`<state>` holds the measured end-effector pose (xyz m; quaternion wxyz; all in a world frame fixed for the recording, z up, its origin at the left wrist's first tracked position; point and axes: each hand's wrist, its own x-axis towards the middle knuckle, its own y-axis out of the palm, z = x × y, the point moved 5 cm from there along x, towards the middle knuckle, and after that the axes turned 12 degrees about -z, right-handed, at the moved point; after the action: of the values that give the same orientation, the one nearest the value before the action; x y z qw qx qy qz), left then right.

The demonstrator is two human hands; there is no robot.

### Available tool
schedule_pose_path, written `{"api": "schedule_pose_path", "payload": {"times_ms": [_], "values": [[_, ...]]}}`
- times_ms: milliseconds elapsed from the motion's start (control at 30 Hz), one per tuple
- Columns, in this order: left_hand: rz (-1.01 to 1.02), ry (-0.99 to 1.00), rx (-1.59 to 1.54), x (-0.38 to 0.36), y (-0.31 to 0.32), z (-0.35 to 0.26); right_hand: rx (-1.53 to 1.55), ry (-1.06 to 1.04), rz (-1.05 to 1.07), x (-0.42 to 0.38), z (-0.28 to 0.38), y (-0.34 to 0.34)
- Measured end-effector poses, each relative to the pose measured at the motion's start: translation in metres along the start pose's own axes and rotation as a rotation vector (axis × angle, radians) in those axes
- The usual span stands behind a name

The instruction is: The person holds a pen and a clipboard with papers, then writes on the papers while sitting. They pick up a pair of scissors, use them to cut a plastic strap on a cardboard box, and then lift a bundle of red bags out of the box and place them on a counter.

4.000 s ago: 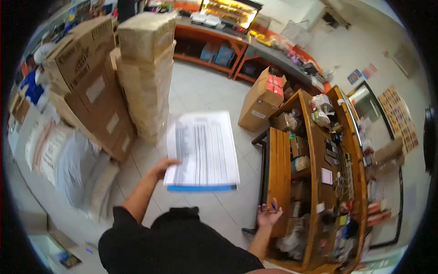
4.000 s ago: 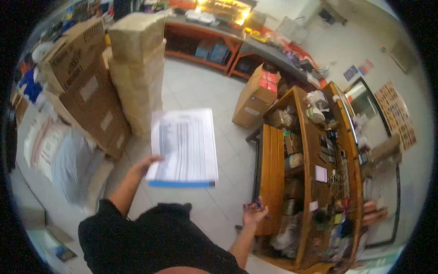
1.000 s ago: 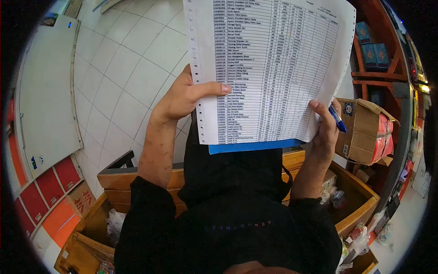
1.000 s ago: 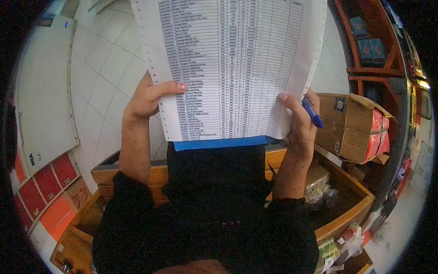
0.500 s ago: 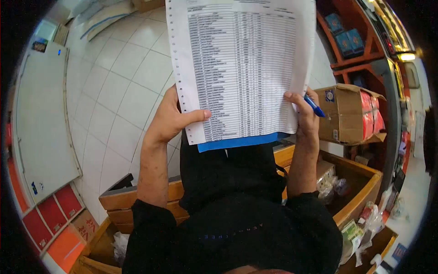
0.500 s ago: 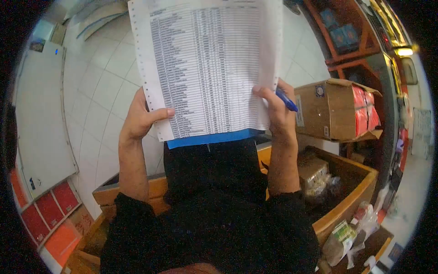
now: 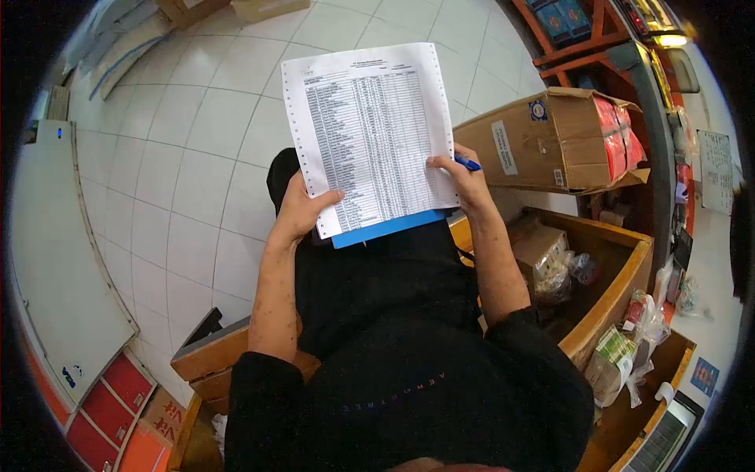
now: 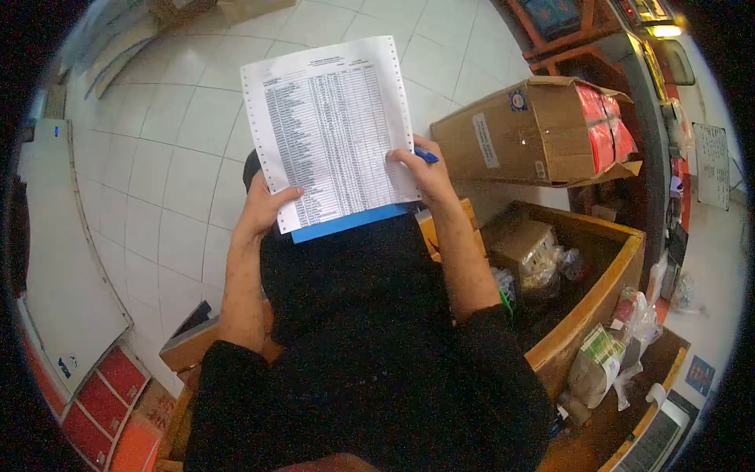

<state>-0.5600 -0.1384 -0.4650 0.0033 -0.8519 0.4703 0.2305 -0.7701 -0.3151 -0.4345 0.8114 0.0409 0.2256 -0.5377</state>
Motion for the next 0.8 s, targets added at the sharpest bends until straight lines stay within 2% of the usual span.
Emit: {"api": "schedule_pose_path", "payload": {"times_ms": [100, 233, 300, 333, 367, 433, 467, 500, 567, 700, 767, 800], "values": [[-0.013, -0.042, -0.009, 0.001, -0.003, 0.013, 0.040, 0.045, 0.031, 0.003, -0.015, 0.002], [-0.004, -0.072, -0.032, 0.001, -0.002, 0.022, -0.091, 0.088, 0.078, 0.009, -0.013, -0.006], [0.005, -0.061, -0.048, -0.001, 0.000, 0.019, -0.465, -0.478, -0.262, 0.016, 0.013, -0.022], [-0.017, -0.074, -0.024, -0.003, 0.001, 0.014, -0.303, -0.628, -0.390, 0.005, 0.039, -0.025], [-0.042, -0.086, -0.001, -0.005, 0.000, 0.013, -0.304, -0.626, -0.387, -0.001, 0.050, -0.024], [-0.041, -0.090, -0.025, -0.006, 0.002, 0.014, 0.415, -0.504, -0.194, -0.012, 0.066, -0.025], [-0.037, -0.090, -0.048, -0.006, 0.003, 0.014, 0.676, -0.305, -0.195, -0.022, 0.070, -0.001], [-0.033, -0.089, -0.044, -0.007, 0.003, 0.012, 0.678, -0.306, -0.198, -0.022, 0.063, 0.010], [-0.064, -0.099, -0.014, -0.008, 0.005, 0.010, 0.416, -0.151, -0.070, -0.016, 0.029, 0.030], [-0.076, -0.094, 0.007, -0.010, 0.009, 0.002, 0.403, -0.119, -0.154, -0.007, -0.009, 0.032], [-0.073, -0.073, 0.003, -0.011, 0.008, -0.002, -0.036, -0.313, -0.256, -0.005, -0.018, 0.025], [-0.071, -0.072, 0.007, -0.012, 0.008, -0.002, 0.018, -0.315, -0.285, -0.008, -0.013, 0.028]]}}
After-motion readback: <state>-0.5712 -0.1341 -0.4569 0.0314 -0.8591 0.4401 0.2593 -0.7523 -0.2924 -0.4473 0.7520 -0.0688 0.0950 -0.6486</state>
